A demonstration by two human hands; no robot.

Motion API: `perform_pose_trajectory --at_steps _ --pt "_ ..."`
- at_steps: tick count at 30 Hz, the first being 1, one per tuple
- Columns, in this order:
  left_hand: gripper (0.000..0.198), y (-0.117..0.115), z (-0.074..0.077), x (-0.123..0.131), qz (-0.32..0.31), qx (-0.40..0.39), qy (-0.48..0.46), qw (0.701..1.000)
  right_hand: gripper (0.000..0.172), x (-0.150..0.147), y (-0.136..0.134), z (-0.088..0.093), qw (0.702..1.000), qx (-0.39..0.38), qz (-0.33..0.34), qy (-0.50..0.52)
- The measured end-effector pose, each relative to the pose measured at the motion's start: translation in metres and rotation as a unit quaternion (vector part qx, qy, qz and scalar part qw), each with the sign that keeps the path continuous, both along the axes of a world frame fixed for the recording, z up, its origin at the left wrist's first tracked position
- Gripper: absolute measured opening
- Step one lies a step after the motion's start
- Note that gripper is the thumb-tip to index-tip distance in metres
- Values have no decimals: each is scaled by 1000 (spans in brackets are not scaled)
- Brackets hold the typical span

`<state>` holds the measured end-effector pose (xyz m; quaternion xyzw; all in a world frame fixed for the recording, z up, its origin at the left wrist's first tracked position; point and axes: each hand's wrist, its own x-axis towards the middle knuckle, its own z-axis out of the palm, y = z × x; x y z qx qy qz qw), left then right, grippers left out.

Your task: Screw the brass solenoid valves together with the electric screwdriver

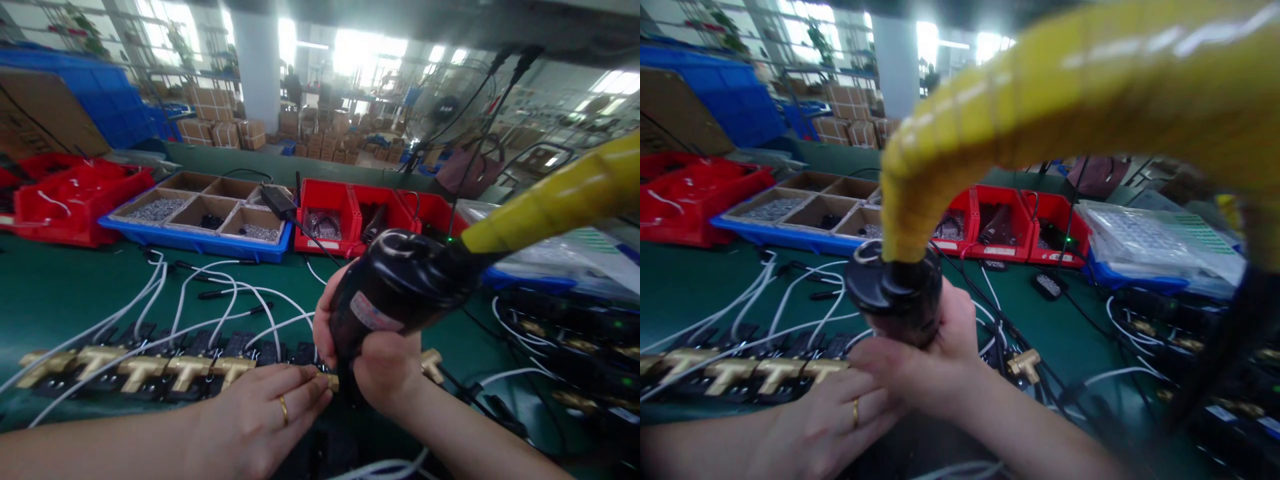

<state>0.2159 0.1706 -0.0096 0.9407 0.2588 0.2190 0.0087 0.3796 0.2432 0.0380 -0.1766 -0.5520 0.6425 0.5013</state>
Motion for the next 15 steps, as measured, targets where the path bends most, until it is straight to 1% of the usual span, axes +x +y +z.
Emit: perform_pose_trajectory --at_steps 1,2,3,5,6,7,8,10,11,13,15 --pt "45 1 2 0 -5 5 1 1000 59 4 2 6 1000 7 -6 26" --pt "45 2 4 0 -8 8 4 1000 55 9 3 14 998 17 -29 48" --pt "45 2 7 1 -9 13 6 1000 50 16 5 23 996 43 -46 60" --pt "44 4 13 2 -5 22 7 1000 40 32 7 39 989 101 -96 55" --pt "44 4 16 4 -2 26 9 1000 36 39 7 45 985 129 -108 41" --pt "43 4 19 8 -6 33 10 999 36 44 7 48 982 135 -132 30" --pt "41 5 22 12 -13 38 12 999 38 48 6 48 980 137 -146 18" --pt "37 5 25 27 -33 45 7 998 48 52 4 43 978 123 -167 4" --pt "35 6 24 37 -44 46 9 998 54 53 3 39 981 120 -156 0" --pt "30 9 17 61 -50 56 7 997 56 55 3 31 986 108 -130 -5" --pt "26 14 5 87 -25 95 -5 995 53 58 7 26 989 103 -105 -5"
